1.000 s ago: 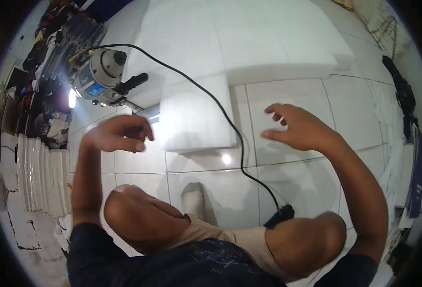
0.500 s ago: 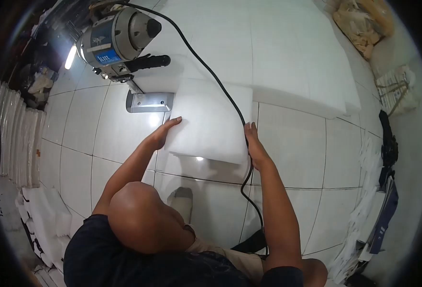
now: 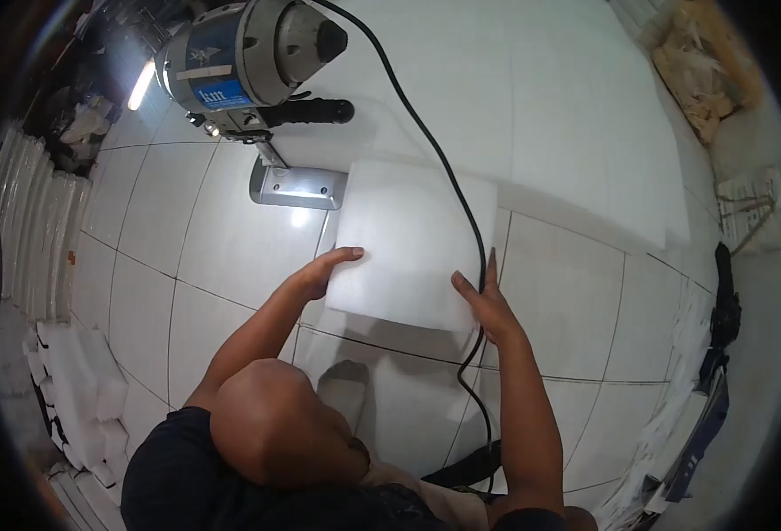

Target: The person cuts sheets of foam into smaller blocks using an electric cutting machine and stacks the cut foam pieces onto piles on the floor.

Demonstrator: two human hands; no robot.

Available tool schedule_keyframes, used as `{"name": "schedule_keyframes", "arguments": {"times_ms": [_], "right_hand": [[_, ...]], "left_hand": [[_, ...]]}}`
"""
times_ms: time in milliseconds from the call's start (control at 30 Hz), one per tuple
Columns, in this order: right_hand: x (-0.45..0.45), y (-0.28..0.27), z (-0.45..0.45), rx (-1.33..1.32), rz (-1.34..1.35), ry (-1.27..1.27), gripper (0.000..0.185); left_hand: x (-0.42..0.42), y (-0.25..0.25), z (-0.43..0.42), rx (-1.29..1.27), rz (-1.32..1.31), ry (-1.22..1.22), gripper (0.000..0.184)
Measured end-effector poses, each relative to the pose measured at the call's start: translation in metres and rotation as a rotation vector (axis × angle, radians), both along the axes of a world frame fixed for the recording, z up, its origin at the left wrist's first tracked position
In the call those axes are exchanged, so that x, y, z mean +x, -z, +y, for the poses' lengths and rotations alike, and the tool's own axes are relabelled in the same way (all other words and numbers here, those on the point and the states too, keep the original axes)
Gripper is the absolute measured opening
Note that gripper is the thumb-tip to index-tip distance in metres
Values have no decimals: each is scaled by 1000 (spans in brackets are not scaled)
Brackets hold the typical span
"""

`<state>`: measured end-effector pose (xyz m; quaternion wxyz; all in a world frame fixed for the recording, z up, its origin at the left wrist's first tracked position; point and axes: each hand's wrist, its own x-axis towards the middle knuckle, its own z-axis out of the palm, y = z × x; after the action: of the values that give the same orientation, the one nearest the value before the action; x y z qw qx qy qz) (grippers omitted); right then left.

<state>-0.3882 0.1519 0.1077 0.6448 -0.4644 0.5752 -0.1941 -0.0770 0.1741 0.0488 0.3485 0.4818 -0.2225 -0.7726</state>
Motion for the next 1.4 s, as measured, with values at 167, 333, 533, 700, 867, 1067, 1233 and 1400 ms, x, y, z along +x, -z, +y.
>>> {"name": "schedule_keyframes", "arguments": {"times_ms": [167,333,533,700,867,1067,1233,1400], "right_hand": [[-7,-5,16,-387,771,101,73],[-18,-57,62,-254,468,-178,35],[-20,-62,21,-295,366,45,65],[-13,44,-14,90,54,-14,95],[-10,51,-29,167,-160,-9,130],[-30,42,-24,140,-237,-150,137],[-42,56,-2,111,-330,-108,139],[-69,60,12,-41,-201,-25,125]], "left_hand": [[1,9,3,-40,10,-17,103],[13,5,13,-31,30,-19,95],[15,4,10,74,2,9,81],[16,27,17,62,-178,-81,63],[9,16,17,82,-131,-83,54],[13,27,22,36,-72,6,47],[-5,24,43,75,-87,21,48],[-6,57,49,-13,-220,55,61]]}}
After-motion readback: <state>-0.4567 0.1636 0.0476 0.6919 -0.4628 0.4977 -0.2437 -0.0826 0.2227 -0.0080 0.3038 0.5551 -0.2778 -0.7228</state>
